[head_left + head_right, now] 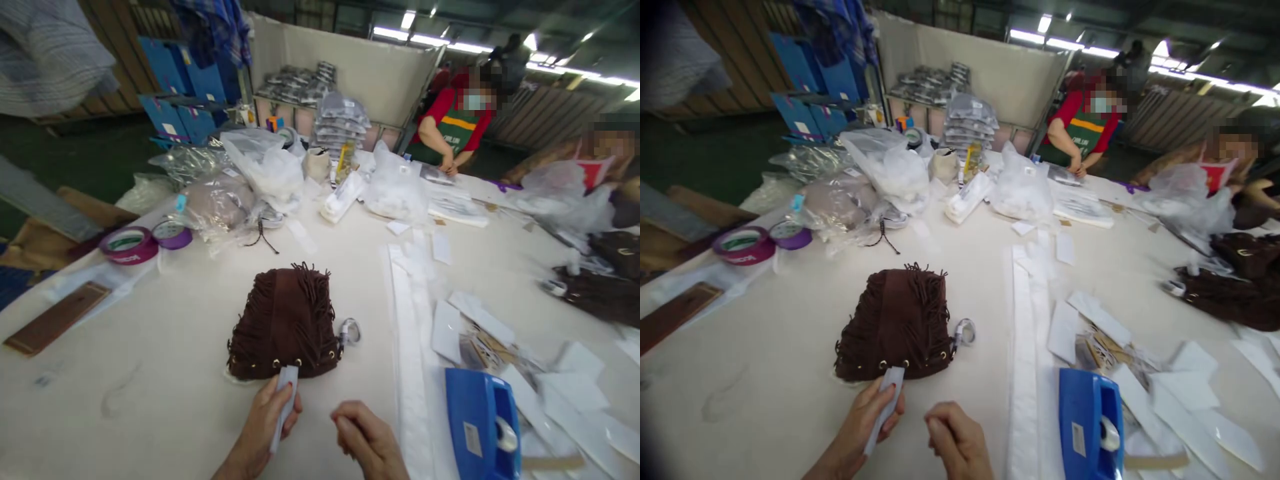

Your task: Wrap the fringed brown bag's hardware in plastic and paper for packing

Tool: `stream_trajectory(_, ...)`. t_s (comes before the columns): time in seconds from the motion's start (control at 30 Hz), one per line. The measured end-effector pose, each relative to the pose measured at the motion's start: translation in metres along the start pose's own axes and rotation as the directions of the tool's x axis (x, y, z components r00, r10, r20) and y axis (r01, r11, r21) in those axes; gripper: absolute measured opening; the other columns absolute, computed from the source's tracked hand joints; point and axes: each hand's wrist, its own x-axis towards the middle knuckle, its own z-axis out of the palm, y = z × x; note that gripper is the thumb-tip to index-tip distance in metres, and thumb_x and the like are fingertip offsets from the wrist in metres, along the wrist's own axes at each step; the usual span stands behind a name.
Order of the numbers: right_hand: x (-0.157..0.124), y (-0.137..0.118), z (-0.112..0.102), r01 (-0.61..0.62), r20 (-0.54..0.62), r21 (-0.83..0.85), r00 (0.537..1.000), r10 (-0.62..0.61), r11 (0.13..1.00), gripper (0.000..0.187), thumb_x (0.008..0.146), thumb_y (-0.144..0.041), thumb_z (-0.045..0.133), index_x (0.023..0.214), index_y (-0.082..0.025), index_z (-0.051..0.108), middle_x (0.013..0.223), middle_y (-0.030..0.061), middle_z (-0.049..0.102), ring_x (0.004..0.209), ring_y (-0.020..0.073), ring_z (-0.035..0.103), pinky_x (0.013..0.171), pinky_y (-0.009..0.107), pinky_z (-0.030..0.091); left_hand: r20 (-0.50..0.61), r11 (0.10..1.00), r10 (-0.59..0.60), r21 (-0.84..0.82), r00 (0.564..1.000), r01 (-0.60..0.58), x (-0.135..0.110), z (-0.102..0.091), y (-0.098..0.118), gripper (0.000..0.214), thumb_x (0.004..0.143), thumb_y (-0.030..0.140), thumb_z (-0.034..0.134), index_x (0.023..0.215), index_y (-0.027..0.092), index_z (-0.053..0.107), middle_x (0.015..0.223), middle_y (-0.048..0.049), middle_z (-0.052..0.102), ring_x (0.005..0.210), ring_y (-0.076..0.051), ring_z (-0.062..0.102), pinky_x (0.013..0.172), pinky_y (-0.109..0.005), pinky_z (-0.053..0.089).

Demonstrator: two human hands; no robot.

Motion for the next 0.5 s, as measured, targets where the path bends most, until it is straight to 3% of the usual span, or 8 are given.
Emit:
stream_trajectory(0.03, 0.018, -0.013, 0.013, 0.075, 0.104, -0.032, 0.992, -0.072, 0.997, 0.031, 0.081, -0.046, 0.048, 0.076, -0.019, 0.062, 0.061, -0.0004, 0.053, 0.058, 0.012, 0.049, 0.056, 0.022, 0.04, 0.012, 1.0, 0.007, -0.006, 1.0, -0.007, -0.002, 0.001, 0.0, 0.035, 0.074, 0.051, 0.055, 0.075, 0.016, 0.047, 0.063, 0.0025, 0.049, 0.044, -0.005, 0.036, 0.04, -0.018, 0.022)
stream_trajectory(0.1, 0.047, -0.027, 0.033, 0.17, 0.205, -0.08, 0.967, -0.15, 0.982, 0.026, 0.084, -0.037, 0.046, 0.076, -0.018, 0.063, 0.063, -0.0005, 0.054, 0.059, 0.0114, 0.05, 0.057, 0.021, 0.04, 0.035, 1.0, 0.022, -0.011, 0.999, -0.022, -0.005, 0.001, 0.0, 0.036, 0.075, 0.052, 0.052, 0.077, 0.017, 0.046, 0.059, 0.0038, 0.045, 0.044, -0.006, 0.036, 0.04, -0.018, 0.022)
stream_trajectory(0.27, 0.079, -0.018, 0.052, 0.28, 0.32, -0.335, 0.932, -0.171, 0.9, 0.022, 0.082, -0.022, 0.046, 0.076, -0.02, 0.068, 0.074, 0.0029, 0.065, 0.071, 0.0149, 0.058, 0.066, 0.025, 0.042, 0.032, 0.998, 0.059, -0.005, 0.998, -0.059, -0.007, 0.0, -0.003, 0.035, 0.075, 0.052, 0.048, 0.081, 0.018, 0.044, 0.058, 0.0032, 0.046, 0.042, -0.007, 0.034, 0.039, -0.02, 0.024)
stream_trajectory(0.4, 0.084, -0.006, 0.054, 0.179, 0.337, -0.324, 0.939, -0.063, 0.929, 0.016, 0.078, -0.02, 0.051, 0.081, -0.021, 0.067, 0.074, 0.0009, 0.065, 0.071, 0.0145, 0.059, 0.066, 0.024, 0.043, 0.009, 0.995, 0.084, 0.059, 0.996, -0.084, -0.007, -0.006, -0.009, 0.036, 0.074, 0.053, 0.045, 0.077, 0.018, 0.043, 0.057, 0.0032, 0.045, 0.041, -0.008, 0.036, 0.04, -0.021, 0.027)
stream_trajectory(0.5, 0.088, -0.003, 0.056, 0.008, 0.274, -0.272, 0.959, 0.07, 0.962, 0.031, 0.07, -0.02, 0.06, 0.1, -0.02, 0.055, 0.053, -0.0075, 0.052, 0.048, 0.0095, 0.048, 0.047, 0.019, 0.038, 0.023, 0.992, 0.08, 0.094, 0.997, -0.082, -0.008, -0.01, -0.011, 0.036, 0.073, 0.053, 0.045, 0.076, 0.018, 0.044, 0.056, 0.0039, 0.044, 0.041, -0.008, 0.036, 0.04, -0.021, 0.028)
